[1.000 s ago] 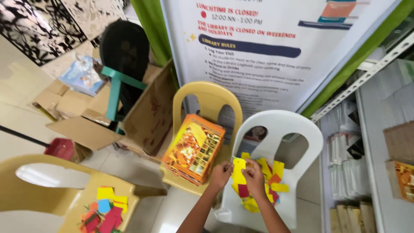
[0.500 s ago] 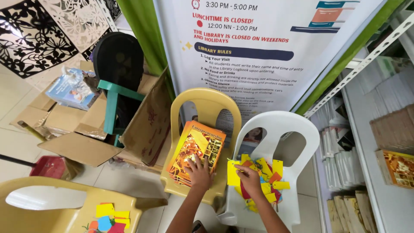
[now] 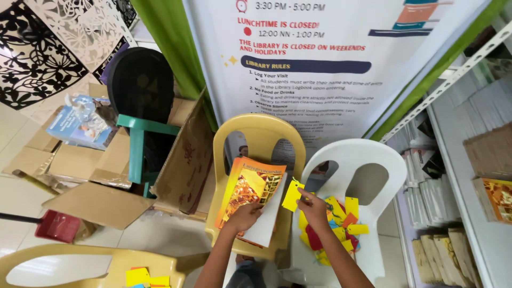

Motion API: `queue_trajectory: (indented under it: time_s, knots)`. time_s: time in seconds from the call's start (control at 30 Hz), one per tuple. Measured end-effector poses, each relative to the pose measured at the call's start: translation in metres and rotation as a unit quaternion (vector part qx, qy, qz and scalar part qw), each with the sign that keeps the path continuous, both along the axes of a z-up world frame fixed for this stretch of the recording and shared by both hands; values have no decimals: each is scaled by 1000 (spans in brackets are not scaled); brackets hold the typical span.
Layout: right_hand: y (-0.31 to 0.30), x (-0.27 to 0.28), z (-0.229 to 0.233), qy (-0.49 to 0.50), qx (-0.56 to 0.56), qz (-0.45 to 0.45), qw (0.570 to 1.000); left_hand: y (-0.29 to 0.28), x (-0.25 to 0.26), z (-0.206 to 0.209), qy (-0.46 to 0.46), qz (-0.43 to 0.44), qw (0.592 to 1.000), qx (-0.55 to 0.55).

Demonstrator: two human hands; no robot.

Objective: Placing colored paper slips inside books and then stacking the books on a library shelf.

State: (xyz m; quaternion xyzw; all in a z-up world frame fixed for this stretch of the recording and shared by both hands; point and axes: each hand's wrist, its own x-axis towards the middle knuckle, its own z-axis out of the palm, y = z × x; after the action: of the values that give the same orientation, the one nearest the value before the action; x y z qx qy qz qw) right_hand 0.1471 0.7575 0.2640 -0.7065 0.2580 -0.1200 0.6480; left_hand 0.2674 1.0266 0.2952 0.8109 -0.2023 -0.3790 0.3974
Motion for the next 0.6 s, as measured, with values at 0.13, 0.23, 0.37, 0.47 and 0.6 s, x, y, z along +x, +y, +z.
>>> queue_trajectory:
  time_s: [0.13, 0.23, 0.37, 0.47, 0.6]
  knots:
    - [9, 55, -10, -19, -23, 7, 1000, 23, 27, 41, -164, -54, 984, -50]
    - [24, 90, -4, -36, -30, 11, 999, 38, 33, 107, -233, 7, 971, -47]
    - [56, 136, 5, 11, -100, 16, 995, 77, 60, 145, -224, 104, 969, 24]
    - [71, 158, -14, -9, -156, 36, 987, 116, 83, 112, -210, 181, 960, -32]
    - [89, 188, -20, 78, -141, 54, 985, 150, 105, 70, -121, 243, 944, -188]
